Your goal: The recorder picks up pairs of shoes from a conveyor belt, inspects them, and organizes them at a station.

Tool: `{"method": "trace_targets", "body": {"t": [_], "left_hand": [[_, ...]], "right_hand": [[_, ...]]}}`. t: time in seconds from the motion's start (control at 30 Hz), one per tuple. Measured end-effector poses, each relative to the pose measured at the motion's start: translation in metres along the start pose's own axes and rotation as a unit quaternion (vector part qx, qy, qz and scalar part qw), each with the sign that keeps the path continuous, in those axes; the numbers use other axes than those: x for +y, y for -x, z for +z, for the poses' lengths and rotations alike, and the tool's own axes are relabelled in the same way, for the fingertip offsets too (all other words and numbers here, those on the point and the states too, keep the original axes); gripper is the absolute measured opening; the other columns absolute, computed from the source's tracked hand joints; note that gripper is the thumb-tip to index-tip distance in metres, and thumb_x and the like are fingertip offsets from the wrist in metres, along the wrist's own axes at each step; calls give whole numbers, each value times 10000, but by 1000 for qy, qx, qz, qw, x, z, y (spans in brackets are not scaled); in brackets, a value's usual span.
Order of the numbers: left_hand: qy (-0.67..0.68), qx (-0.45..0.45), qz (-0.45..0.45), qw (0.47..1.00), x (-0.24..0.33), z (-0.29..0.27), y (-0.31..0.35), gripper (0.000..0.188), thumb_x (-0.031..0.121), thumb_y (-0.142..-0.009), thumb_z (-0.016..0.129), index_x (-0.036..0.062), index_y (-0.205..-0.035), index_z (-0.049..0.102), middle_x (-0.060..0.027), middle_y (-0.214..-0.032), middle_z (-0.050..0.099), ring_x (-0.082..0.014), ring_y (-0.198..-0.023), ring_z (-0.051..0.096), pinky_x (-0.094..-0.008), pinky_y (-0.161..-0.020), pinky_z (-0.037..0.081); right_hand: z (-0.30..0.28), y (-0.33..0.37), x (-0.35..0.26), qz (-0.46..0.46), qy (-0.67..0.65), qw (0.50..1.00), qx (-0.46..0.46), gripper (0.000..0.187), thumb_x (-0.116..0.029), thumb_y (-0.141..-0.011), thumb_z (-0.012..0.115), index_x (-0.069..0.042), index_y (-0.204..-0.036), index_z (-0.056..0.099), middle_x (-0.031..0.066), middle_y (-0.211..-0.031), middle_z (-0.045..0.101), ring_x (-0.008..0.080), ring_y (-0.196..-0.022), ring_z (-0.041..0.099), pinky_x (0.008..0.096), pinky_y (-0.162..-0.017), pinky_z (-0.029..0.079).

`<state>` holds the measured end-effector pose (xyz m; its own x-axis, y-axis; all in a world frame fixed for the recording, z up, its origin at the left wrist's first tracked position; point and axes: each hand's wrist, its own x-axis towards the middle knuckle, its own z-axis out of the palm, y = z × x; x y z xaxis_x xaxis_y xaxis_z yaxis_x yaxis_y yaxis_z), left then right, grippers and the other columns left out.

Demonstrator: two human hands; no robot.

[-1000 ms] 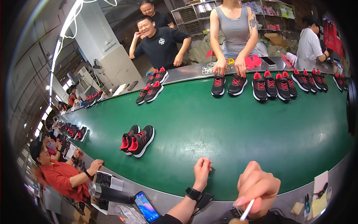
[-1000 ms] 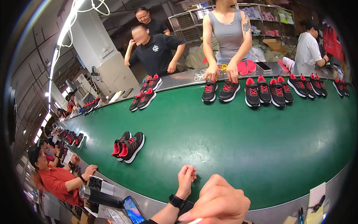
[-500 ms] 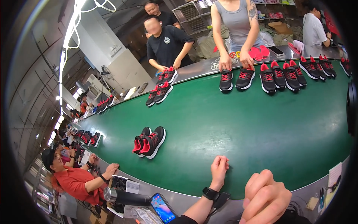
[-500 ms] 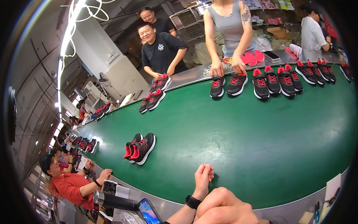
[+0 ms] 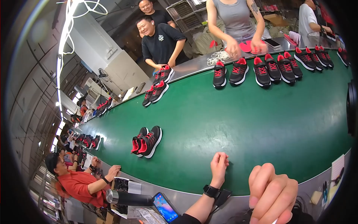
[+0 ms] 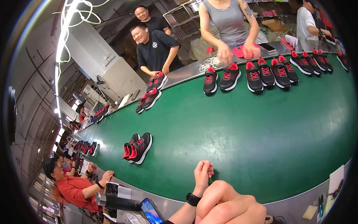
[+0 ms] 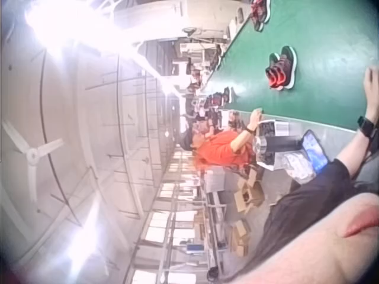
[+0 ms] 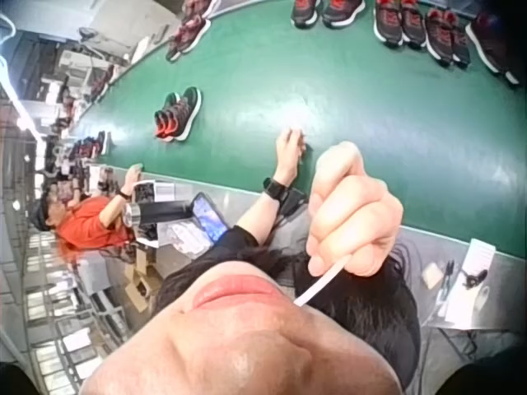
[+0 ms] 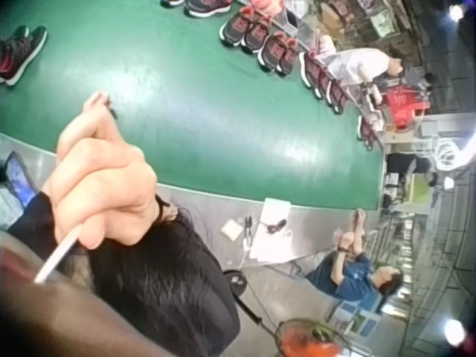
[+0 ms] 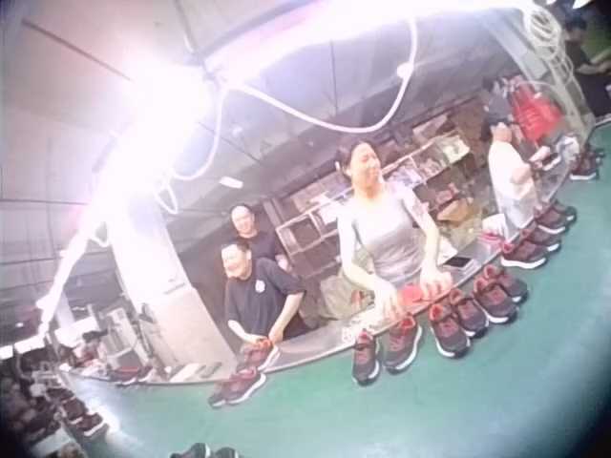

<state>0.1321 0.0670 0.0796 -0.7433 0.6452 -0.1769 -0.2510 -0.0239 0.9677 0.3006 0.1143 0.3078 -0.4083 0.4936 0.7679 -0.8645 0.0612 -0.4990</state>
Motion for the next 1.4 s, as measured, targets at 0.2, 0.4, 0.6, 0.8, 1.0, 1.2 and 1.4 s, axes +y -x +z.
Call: {"method": "trace_targets", "body": {"t": [0.2,0.4,0.6,0.8,1.0,1.2,1.4], "left_hand": [[8,-2,-6,1000,-1,7,1,220,221,-959,521,58,-817,565,-2,-633,543,-51,-507,486,-178,-450,362],[-11,2,-11,1000,2,-2,1,190,210,-957,520,69,-838,567,12,-679,539,-42,-556,474,-171,-491,361],[-17,-27,-10,999,-5,16,1,210,210,-962,513,59,-822,557,6,-667,536,-46,-553,473,-175,-487,356],[-27,-3,-4,1000,-6,14,0,218,209,-965,508,57,-816,555,6,-655,532,-50,-552,474,-180,-489,358],[-32,-12,-7,999,-2,22,3,220,209,-965,507,58,-813,554,6,-651,535,-50,-552,474,-178,-491,360],[-25,-12,4,1000,-7,21,1,205,206,-964,507,57,-831,555,2,-670,539,-54,-557,477,-182,-496,365],[-19,-23,0,1000,-7,32,4,202,209,-962,512,58,-835,556,4,-680,535,-53,-572,475,-180,-502,365]], "right_hand": [[-5,-1,-6,16,-52,999,2,363,-353,-917,580,-109,-662,666,-6,-675,596,161,-718,438,263,-646,335],[-15,-5,-13,-10,-88,996,-7,424,-394,-932,539,-92,-665,671,13,-690,594,171,-722,425,264,-636,330],[-28,2,-29,-70,-56,995,38,549,-537,-915,483,-91,-653,668,8,-689,578,169,-721,413,261,-632,321],[-35,5,-34,-67,-82,990,89,485,-487,-891,565,-119,-578,599,-32,-630,542,163,-681,409,300,-614,276],[-34,1,-39,-70,-75,990,92,458,-457,-888,586,-129,-568,583,-44,-621,534,158,-677,410,305,-623,272],[-42,4,-39,-76,-74,991,83,447,-449,-891,586,-137,-572,587,-49,-628,538,151,-684,417,297,-634,286],[-36,3,-35,-69,-19,995,76,437,-455,-897,571,-147,-589,604,-53,-663,552,145,-695,432,291,-643,299]]}}
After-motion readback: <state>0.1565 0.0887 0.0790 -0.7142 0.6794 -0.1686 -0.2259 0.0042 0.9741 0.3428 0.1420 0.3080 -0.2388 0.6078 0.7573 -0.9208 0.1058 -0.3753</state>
